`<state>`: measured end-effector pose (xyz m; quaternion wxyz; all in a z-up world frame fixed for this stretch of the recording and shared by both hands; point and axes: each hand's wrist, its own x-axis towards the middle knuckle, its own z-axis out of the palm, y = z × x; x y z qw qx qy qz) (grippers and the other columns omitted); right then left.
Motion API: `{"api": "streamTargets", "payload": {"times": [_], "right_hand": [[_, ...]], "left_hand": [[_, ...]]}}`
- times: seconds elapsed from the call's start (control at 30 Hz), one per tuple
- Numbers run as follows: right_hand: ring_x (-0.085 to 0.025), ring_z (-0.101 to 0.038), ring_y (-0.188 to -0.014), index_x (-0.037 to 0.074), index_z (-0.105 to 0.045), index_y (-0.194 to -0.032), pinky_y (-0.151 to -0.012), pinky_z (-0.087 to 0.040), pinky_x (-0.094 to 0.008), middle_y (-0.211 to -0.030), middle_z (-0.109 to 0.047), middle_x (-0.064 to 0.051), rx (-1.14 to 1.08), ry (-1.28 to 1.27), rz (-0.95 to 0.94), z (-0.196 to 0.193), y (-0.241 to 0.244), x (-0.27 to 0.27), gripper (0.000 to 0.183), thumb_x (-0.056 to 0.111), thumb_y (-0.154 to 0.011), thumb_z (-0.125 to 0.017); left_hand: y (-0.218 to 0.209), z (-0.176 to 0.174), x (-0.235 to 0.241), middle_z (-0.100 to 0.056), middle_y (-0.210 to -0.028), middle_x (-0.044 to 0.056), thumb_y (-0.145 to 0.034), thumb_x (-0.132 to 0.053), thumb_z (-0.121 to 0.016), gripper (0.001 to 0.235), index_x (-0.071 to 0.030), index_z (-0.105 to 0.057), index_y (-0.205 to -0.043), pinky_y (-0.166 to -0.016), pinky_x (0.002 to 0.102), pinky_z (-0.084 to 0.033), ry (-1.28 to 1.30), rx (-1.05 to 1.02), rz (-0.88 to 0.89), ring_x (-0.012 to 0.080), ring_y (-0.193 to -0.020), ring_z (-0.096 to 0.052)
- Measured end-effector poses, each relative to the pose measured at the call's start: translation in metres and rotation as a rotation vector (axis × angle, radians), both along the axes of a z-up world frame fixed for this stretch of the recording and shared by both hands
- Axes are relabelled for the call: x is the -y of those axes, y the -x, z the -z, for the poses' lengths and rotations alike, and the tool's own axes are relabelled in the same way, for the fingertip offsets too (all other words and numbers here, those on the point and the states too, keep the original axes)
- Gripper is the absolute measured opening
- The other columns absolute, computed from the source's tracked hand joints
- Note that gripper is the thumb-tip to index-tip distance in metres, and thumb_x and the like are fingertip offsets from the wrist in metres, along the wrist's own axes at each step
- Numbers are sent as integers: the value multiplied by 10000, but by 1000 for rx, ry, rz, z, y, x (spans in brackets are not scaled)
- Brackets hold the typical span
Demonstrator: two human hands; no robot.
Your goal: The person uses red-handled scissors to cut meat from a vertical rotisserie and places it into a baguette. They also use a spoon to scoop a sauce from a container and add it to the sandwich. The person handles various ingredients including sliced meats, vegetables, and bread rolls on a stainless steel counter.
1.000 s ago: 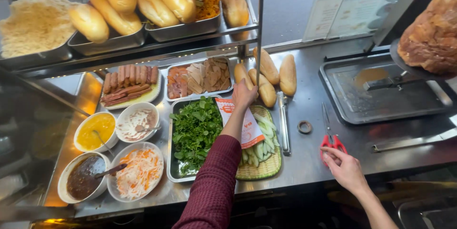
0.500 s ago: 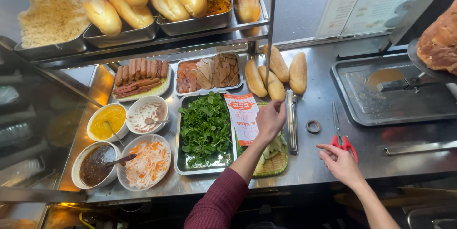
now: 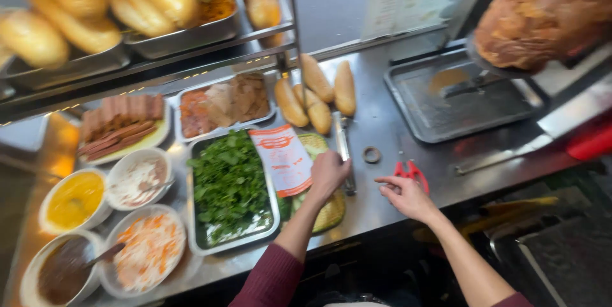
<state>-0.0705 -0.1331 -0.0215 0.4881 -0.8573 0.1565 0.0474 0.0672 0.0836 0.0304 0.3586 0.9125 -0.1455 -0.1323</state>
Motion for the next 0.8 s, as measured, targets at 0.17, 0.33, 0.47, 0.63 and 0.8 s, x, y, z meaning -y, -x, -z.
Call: {"api": "streamTargets", "payload": {"times": [0.17, 0.33, 0.47, 0.63, 0.8], "right_hand": [[-178, -737, -646, 146, -792, -1209, -664, -601, -355, -877, -814, -118, 56, -12, 176, -72, 28, 44, 311, 139, -913, -697], [-184, -749, -686, 146, -782, -1216, -729, -613, -338, -875, -819, -134, 150, 14, 281, -114, 42, 55, 289, 169, -942, -690], [-200, -760, -903, 184, -798, -1173, -857, -591, -352, -1008, -811, -71, 311, 210, 285, -138, 42, 35, 253, 262, -955, -696], [-226, -665, -1155, 194, -734, -1272, -1043, -480, -375, -1232, -699, -13, 590, 508, 204, -154, 36, -7, 332, 318, -968, -690], [-381, -483, -1386, 161, -635, -1407, -1163, -303, -513, -1432, -589, -126, 743, 527, 50, -184, 31, -31, 459, 395, -1018, -562]], "left_hand": [[34, -41, 23, -727, -751, 205, -873, -479, -652, 380, -139, -791, -778, -806, 543, -582, 52, -111, 42, 481, -906, -723], [52, -41, 50, -643, -556, 159, -897, -450, -671, 413, -131, -743, -645, -667, 439, -552, 153, -130, 20, 414, -730, -712], [67, -42, 86, -461, -529, 5, -937, -395, -666, 426, -93, -655, -637, -524, 283, -382, 560, -533, 17, 195, -532, -501], [87, -81, 112, -582, -960, -3, -1055, -209, -389, 397, -49, -488, -1405, -702, 213, -556, 1022, -1009, -6, 89, -855, -608], [98, -69, 127, -399, -1629, 166, -1046, -593, -338, 664, -300, -288, -1640, -1121, 620, -384, 1606, -1376, 316, 404, -1462, -406]]}}
